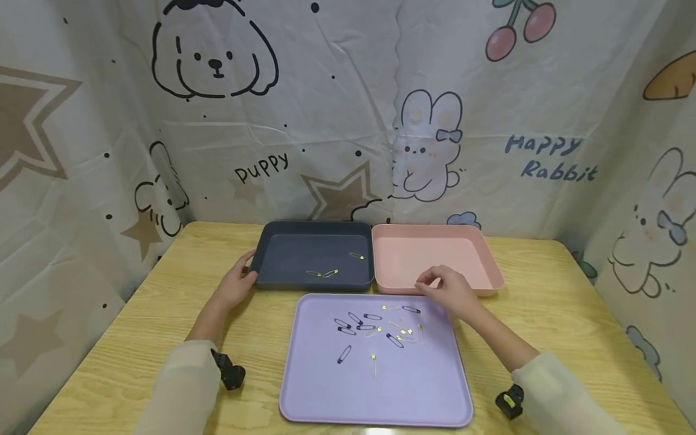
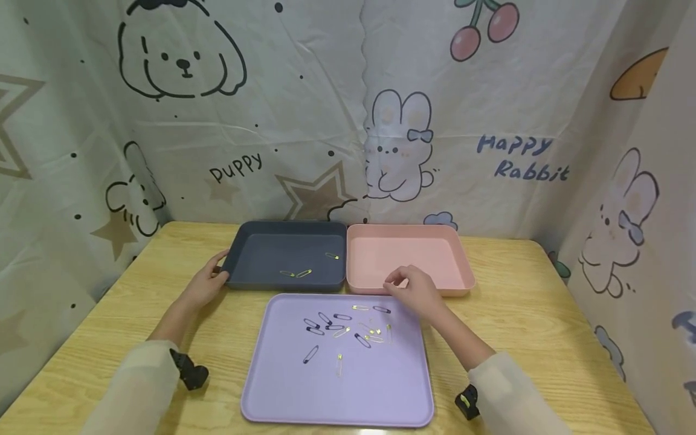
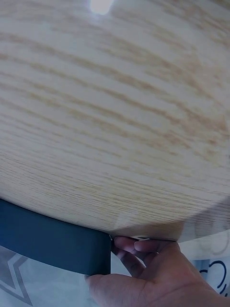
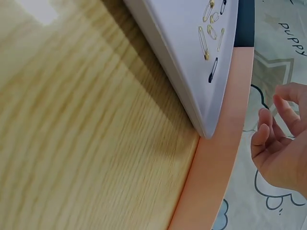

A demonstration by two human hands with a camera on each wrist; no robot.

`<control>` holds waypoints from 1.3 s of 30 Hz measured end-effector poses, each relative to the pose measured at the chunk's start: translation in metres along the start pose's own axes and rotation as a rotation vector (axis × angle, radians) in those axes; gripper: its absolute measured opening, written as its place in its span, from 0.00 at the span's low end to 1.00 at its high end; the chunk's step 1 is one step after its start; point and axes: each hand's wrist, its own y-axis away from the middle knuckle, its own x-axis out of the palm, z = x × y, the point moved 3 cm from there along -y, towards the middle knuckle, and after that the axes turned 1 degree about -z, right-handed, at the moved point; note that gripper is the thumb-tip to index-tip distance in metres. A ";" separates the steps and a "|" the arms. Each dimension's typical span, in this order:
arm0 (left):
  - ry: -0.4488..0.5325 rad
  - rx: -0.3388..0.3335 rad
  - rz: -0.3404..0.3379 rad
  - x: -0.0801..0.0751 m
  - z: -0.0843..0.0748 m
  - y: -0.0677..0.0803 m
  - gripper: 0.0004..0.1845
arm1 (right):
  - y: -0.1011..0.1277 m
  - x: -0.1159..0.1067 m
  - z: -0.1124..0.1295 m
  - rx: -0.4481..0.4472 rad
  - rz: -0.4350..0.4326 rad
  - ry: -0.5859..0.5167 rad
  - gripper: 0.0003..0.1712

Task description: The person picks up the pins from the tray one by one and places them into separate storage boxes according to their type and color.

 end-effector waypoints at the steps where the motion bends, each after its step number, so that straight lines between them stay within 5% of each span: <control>1: 0.004 -0.001 0.001 0.000 0.000 0.000 0.32 | 0.002 -0.001 0.001 0.007 0.011 -0.003 0.06; 16: -0.004 0.015 -0.008 -0.002 -0.003 0.002 0.32 | 0.044 0.014 -0.010 0.021 0.123 0.022 0.03; 31: 0.000 0.028 -0.015 -0.002 0.000 -0.001 0.32 | 0.062 0.026 -0.002 -0.022 0.091 0.323 0.05; 39: -0.008 0.037 -0.014 0.001 -0.002 0.001 0.31 | 0.064 0.031 0.002 -0.163 0.022 0.536 0.02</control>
